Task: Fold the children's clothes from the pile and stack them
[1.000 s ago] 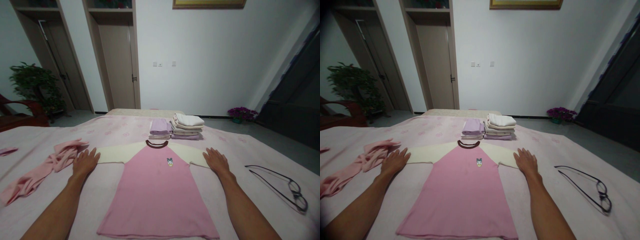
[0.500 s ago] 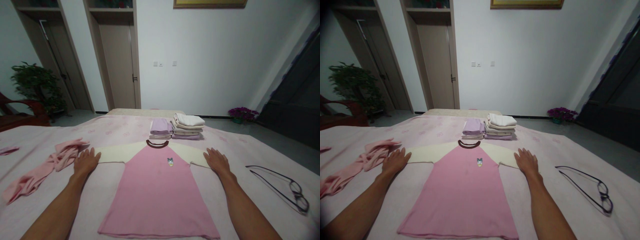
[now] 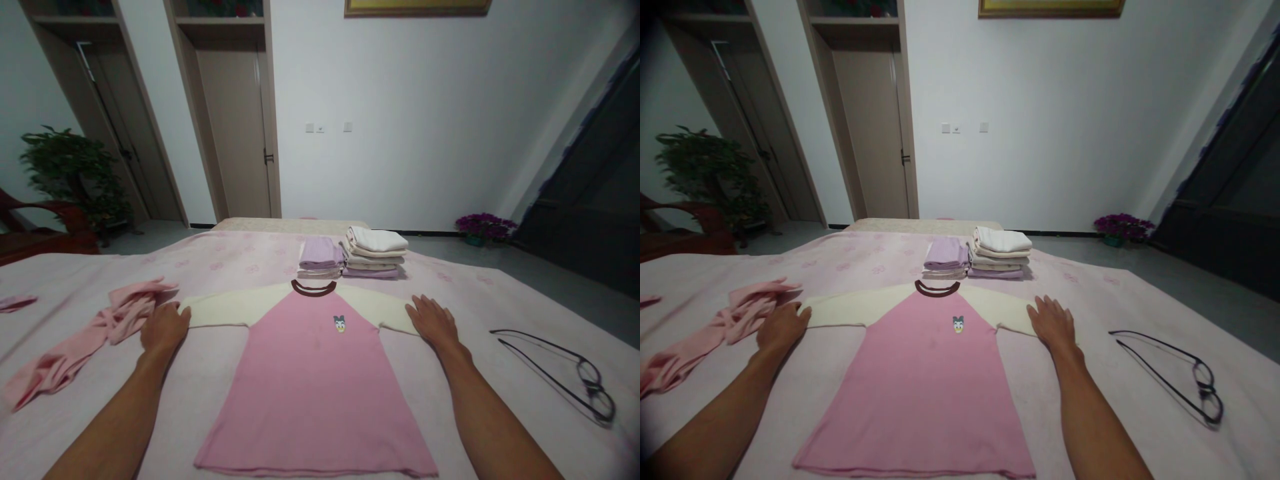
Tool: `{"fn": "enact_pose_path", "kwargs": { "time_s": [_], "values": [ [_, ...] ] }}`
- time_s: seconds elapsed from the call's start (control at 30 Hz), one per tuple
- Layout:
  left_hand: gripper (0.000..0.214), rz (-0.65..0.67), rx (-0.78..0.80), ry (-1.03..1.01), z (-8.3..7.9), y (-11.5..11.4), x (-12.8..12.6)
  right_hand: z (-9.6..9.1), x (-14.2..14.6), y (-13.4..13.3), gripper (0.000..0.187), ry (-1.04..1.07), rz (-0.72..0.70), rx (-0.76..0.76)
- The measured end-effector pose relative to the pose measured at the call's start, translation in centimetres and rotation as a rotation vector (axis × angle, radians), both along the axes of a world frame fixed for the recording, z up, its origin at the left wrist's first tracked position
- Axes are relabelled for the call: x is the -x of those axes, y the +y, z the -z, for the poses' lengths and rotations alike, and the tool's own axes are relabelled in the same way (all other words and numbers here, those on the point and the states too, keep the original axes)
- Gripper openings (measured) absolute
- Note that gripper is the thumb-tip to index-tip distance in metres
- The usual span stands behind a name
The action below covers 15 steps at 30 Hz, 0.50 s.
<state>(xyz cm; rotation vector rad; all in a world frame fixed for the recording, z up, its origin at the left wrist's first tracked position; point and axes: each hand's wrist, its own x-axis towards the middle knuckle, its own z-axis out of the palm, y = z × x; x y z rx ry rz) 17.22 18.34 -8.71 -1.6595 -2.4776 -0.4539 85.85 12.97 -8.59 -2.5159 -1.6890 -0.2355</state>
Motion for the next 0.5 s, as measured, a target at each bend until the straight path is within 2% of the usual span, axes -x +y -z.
{"fn": "enact_pose_path", "kwargs": {
  "time_s": [0.3, 0.5],
  "values": [
    [0.049, -0.050, -0.035, -0.054, -1.0, -0.7, -0.6, -0.1, 0.1, 0.0, 0.061, 0.018, 0.005, 0.011],
    [0.052, -0.122, -0.087, -0.190, -2.1, -1.5, -1.9, -0.1, 0.1, 0.0, 0.060, 0.014, -0.005, 0.001]
  ]
}}
